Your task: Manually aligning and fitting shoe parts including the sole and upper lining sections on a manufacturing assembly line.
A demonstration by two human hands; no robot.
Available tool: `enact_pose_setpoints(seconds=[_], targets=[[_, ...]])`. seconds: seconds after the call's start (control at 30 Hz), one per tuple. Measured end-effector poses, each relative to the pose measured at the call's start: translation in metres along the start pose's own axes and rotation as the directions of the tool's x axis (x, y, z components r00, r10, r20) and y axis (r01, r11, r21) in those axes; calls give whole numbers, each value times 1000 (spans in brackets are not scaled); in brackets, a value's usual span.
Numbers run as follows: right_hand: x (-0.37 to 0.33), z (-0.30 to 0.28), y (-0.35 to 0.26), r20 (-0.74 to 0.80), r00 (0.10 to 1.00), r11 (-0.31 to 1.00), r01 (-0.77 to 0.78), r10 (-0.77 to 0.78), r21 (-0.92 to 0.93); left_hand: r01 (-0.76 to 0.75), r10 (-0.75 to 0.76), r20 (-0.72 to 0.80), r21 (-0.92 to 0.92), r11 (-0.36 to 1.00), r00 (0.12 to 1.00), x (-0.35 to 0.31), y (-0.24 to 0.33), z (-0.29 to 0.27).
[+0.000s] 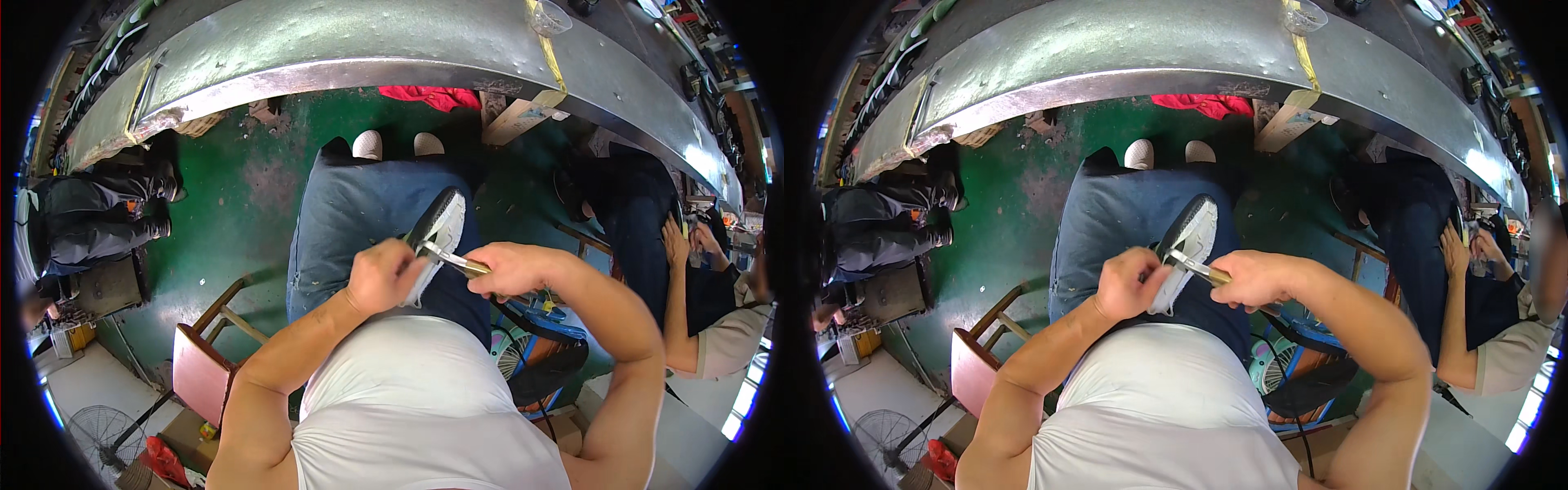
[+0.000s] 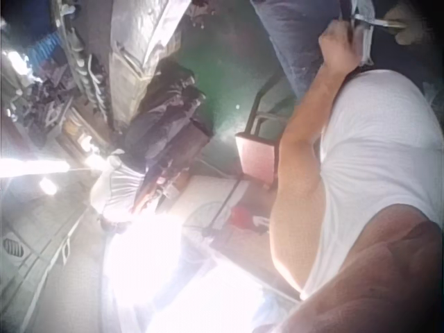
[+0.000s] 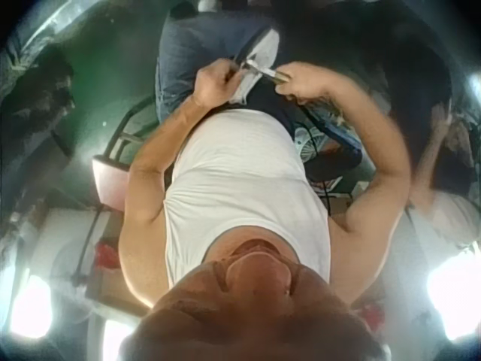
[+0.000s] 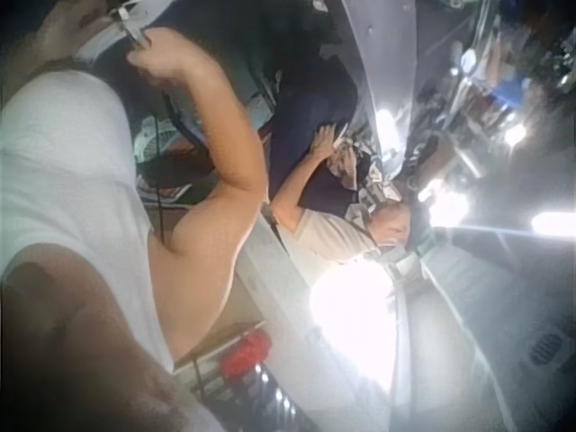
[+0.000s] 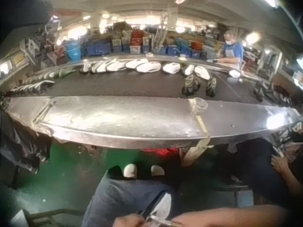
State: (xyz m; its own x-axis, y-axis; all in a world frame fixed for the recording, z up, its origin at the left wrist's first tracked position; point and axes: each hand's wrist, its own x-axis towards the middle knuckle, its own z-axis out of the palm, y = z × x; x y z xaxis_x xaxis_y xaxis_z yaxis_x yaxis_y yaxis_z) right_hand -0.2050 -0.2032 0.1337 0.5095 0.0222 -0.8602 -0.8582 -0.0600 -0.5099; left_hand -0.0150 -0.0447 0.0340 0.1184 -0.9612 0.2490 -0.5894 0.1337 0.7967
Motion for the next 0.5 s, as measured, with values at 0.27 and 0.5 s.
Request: enact_pose_setpoints(seconds=[0.27, 0.5], targets=[[18, -21, -2, -45, 995, 795, 41, -85, -605, 533, -416, 376, -295, 793, 828, -16, -56, 31], [73, -39, 76, -104, 850, 704, 352, -516, -617, 510, -287, 573, -275, 815, 767, 0, -70, 12]])
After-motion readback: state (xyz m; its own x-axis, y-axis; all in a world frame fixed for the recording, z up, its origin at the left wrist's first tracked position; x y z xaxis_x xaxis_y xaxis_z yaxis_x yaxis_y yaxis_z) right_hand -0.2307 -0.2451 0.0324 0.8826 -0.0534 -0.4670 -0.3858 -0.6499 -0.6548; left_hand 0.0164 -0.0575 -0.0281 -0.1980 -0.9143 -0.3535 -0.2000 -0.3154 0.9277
